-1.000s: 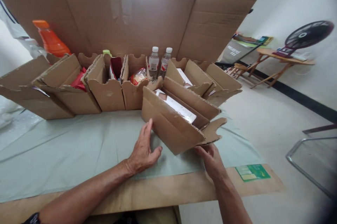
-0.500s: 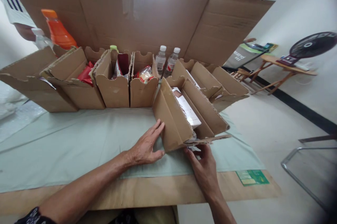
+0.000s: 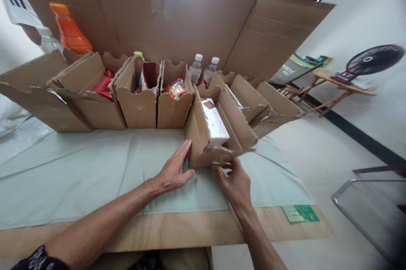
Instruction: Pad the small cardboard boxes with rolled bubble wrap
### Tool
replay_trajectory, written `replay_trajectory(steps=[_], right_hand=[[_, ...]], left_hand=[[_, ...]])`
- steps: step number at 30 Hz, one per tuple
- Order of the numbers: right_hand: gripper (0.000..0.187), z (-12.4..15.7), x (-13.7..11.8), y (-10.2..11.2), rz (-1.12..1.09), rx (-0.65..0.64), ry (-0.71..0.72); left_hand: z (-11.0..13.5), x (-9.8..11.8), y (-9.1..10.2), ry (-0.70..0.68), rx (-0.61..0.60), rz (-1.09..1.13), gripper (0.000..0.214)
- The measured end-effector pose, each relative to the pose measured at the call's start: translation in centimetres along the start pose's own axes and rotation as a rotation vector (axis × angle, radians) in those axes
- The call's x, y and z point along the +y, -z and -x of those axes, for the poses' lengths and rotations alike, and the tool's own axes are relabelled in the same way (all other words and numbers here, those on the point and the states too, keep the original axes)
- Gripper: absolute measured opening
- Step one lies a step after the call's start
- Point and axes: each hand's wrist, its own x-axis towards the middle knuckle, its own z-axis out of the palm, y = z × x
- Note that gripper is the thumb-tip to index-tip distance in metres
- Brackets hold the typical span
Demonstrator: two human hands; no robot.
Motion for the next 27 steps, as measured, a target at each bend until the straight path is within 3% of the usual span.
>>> replay_trajectory(steps=[4, 7, 9, 11, 14, 16, 20, 27], right_hand=[[0.033, -5.7, -2.4, -1.3, 0.245, -0.031, -0.019], [0.039, -8.3, -3.2, -1.8, 0.301, -0.007, -0.031], [0.041, -8.2, -2.9, -2.0, 0.289, 0.021, 0.014], [0.036, -7.2, -2.3, -2.3, 0.231, 0.011, 0.160], [0.031, -6.0, -1.7, -3.2, 0.132, -0.076, 0.401], [0.036, -6.1, -1.8, -4.0, 0.111, -0.121, 0.462], [0.052, -7.2, -1.8, -4.9, 0.050, -0.130, 0.496], [0.039, -7.1, -1.6, -4.6, 0.045, -0.078, 0.410]], left_hand=[[0.3, 0.7, -0.7, 0.082, 0.072, -0.017, 0.094], [0.6, 1.1, -0.7, 0.083, 0.074, -0.030, 0.091], [0.8, 1.1, -0.6, 0.072, 0.065, -0.037, 0.087], [0.9, 1.1, -0.6, 0.056, 0.054, -0.049, 0.084], [0.9, 1.2, -0.5, 0.040, 0.051, -0.072, 0.080], [0.8, 1.2, -0.5, 0.051, 0.062, -0.073, 0.079], [0.8, 1.3, -0.6, 0.062, 0.070, -0.075, 0.078], [0.8, 1.0, -0.7, 0.045, 0.047, -0.132, 0.070]])
